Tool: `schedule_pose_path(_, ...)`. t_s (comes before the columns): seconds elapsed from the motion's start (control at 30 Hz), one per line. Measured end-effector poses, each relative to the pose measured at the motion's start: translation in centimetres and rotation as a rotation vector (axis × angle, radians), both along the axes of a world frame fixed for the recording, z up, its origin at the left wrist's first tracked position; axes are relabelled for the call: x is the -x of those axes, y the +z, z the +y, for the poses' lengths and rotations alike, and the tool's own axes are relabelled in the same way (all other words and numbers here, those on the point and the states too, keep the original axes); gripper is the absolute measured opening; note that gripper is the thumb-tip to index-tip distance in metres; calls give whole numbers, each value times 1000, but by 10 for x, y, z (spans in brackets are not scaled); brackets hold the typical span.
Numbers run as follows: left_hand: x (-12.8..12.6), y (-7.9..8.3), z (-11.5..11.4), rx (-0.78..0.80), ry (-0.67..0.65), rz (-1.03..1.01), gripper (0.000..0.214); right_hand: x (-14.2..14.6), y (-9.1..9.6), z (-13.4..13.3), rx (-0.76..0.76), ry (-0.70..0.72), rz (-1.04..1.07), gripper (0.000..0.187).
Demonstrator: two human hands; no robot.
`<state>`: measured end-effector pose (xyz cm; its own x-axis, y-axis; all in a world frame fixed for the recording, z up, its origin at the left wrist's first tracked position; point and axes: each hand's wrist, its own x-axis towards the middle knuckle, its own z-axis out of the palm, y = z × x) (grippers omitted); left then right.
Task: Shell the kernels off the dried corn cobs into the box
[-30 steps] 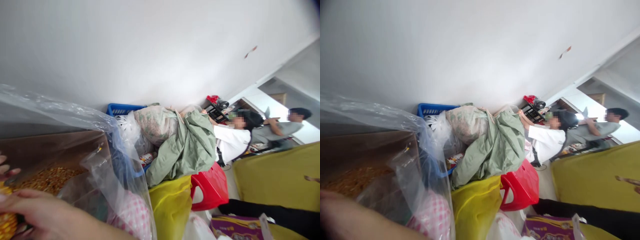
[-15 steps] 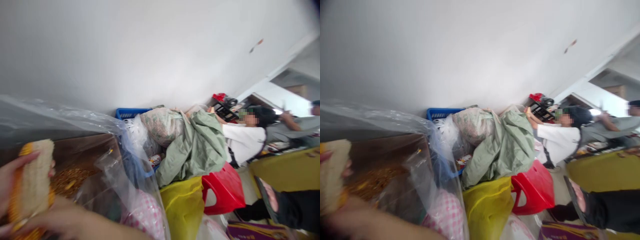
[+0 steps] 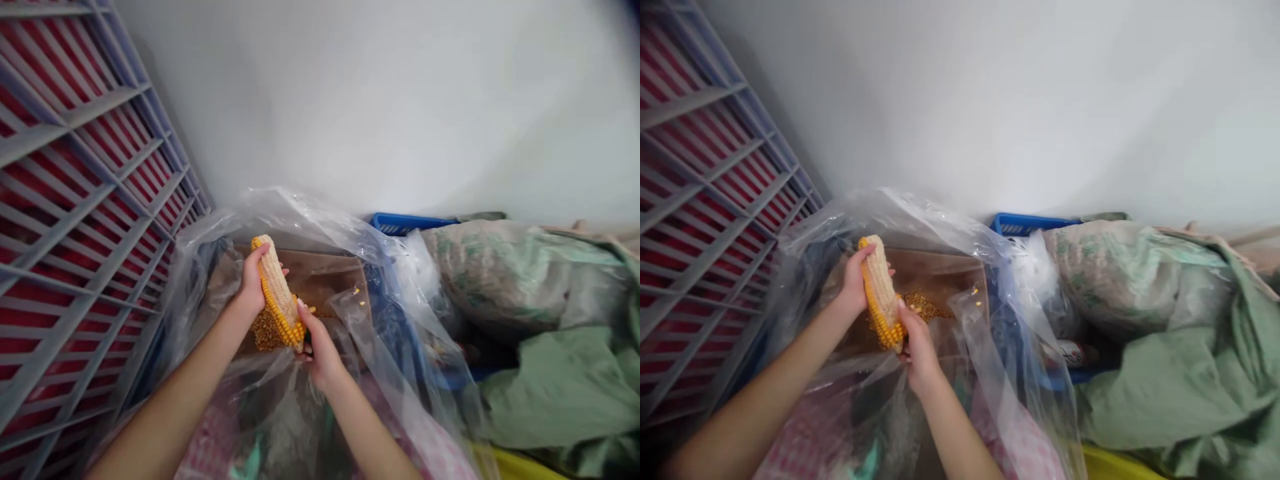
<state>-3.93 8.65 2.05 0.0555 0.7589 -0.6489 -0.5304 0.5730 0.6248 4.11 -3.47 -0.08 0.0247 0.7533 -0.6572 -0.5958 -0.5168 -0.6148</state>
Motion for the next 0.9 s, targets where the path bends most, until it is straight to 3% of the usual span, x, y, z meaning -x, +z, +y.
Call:
schedule_pose_path(0.13, 7, 2, 2, -109, -31, -86, 26, 1, 1, 1, 34, -57, 128, 44)
schedule_pose_path(0.23, 11, 4, 3, -307, -53, -235, 30, 0, 7, 2, -1, 59, 213, 46)
schedule_pose_path(0.33, 10, 4, 1, -381, -55, -189, 37, -1, 8, 1, -38, 104, 218, 45)
schedule_pose_path(0.5, -5, -5, -10, -384, -196, -2, 41, -7, 4, 1, -104, -65, -110, 36)
schedule_pose_path(0.77, -11, -5, -13, -221, -126, -132, 29, -4, 7, 1, -90, 35, -237, 43)
schedule_pose_path(0.9, -7, -1, -10, -251, -108, -105, 29, -17, 6, -1, -256, -48, -748, 40)
